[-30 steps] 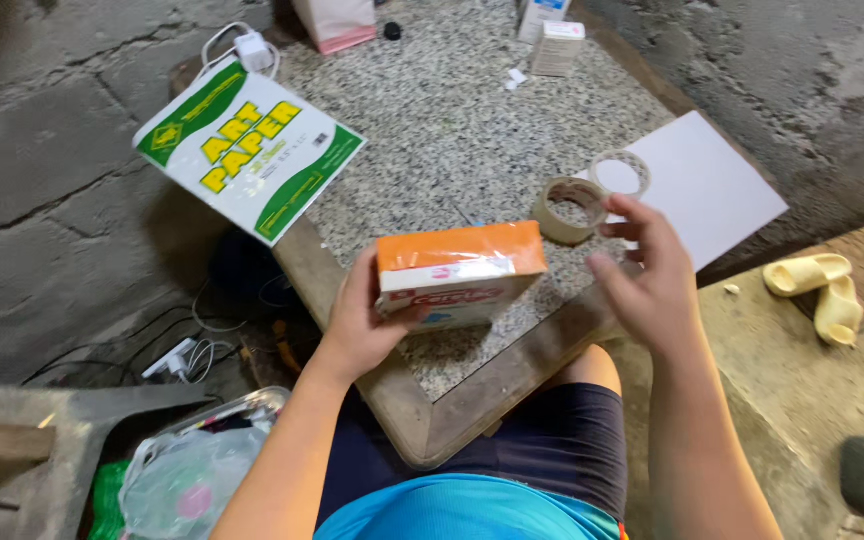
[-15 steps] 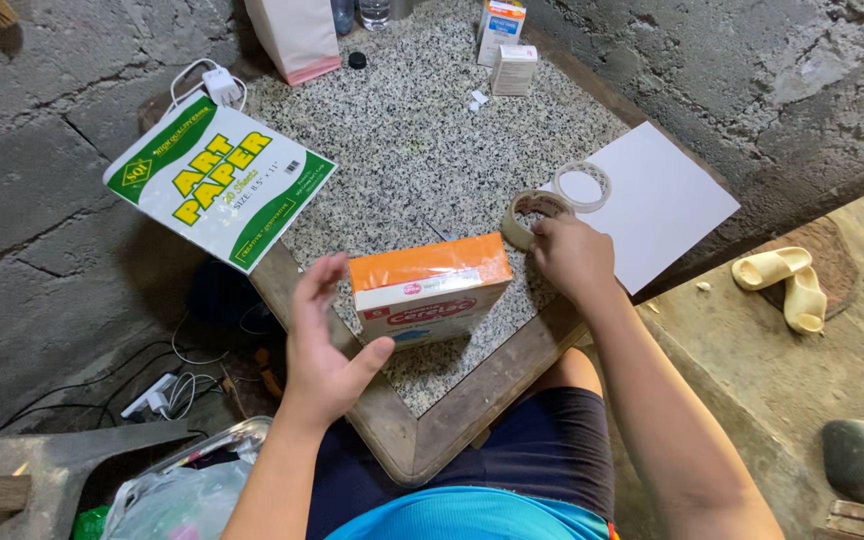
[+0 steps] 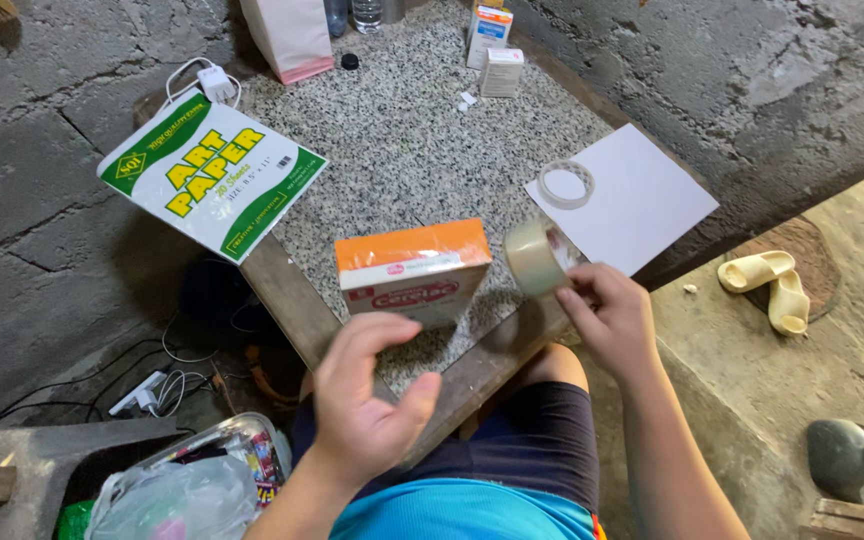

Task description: The person tapes a rectangular cereal box with clear adhesive tape, smoothing the tape along the edges and sides. They then place the taped box onto a sheet of orange paper and begin to fold the paper around the box.

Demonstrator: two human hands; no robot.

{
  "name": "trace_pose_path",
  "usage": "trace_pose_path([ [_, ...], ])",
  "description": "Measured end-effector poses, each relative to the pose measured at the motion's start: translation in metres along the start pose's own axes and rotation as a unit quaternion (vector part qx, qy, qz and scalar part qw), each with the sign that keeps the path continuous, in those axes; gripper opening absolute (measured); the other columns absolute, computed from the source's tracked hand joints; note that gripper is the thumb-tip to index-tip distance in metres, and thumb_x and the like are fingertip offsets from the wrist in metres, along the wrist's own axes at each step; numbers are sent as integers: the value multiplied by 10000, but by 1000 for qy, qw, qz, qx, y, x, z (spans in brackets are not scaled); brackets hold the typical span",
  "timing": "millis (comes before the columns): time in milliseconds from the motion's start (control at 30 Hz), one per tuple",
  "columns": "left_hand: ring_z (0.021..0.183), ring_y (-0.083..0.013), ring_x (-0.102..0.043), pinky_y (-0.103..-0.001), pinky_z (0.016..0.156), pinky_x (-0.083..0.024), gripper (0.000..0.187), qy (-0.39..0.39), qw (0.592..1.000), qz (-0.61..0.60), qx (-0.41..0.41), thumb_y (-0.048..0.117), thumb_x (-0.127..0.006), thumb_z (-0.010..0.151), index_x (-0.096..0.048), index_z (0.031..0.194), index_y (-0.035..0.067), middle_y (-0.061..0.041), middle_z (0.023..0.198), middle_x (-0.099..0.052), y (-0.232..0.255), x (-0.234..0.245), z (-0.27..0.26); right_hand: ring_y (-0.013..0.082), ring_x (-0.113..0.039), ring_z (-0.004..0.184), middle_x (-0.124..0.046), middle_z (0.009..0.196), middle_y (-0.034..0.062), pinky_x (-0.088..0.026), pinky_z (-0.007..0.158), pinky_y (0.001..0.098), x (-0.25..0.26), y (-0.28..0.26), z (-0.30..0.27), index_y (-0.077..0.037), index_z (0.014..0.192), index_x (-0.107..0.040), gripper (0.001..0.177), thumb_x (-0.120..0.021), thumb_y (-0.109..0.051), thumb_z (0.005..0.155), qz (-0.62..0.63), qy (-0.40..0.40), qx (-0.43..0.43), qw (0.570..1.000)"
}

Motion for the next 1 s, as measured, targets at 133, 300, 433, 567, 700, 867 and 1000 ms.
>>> trace_pose_path([
  [133,1084,-314,-682,-376,972,-545,438,-76,995,1,59,175,-778,825,-625,1192,-10,-170,1159,-677,13,-25,4,107,-645,848,-691,945,46,-520,758,256,14,-18,-41,4,1051,-688,156,-708,-53,908,157,-36,33,986],
  [300,1211,-365,-621,-425,1067,-486,591,-103,993,34,51,248,-777,818,-586,1295,-45,-204,1284,-621,38,-39,5,130,-655,948,-687,1054,73,-532,835,287,13,-16,-83,38,1134,-652,202,-680,-13,940,348,-91,-35,932],
  [433,1231,-376,-603,-449,1064,-473,676,-135,987,68,55,323,-805,812,-584,1336,-41,-205,1309,-615,50,-43,3,145,-667,966,-695,1068,89,-546,865,303,10,-17,-100,51,1135,-655,196,-668,-9,950,398,-108,-48,910],
  [567,1203,-355,-610,-449,1039,-482,668,-137,985,89,49,362,-817,809,-607,1316,-19,-172,1295,-628,55,-44,1,142,-658,937,-696,1055,87,-547,840,299,10,-29,-106,51,1142,-654,207,-668,-17,947,397,-126,-50,908],
  [700,1171,-343,-605,-474,973,-464,568,-133,980,148,19,336,-819,802,-668,1259,34,-129,1260,-645,59,-44,-3,126,-633,919,-674,1031,71,-533,816,276,11,-52,-105,32,1087,-660,176,-694,-38,928,332,-131,-31,934],
  [867,1145,-325,-627,-465,926,-475,398,-119,981,155,15,251,-782,814,-704,1155,62,-114,1233,-662,58,-43,-4,139,-655,809,-695,906,63,-529,752,271,15,-82,-99,-2,988,-687,139,-722,-87,883,170,-89,33,981],
  [1000,1095,-339,-644,-458,914,-492,259,-113,986,121,35,214,-765,843,-690,1034,55,-122,1186,-676,50,-40,-5,153,-693,783,-720,913,72,-555,734,289,14,-95,-96,-9,985,-698,153,-725,-108,872,121,-82,54,988],
])
Point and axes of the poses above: each hand's wrist, its own z-axis towards the middle knuckle, its own x-axis out of the back of the hand, y = z × x, the point moved 5 cm from there along z, towards the middle knuckle
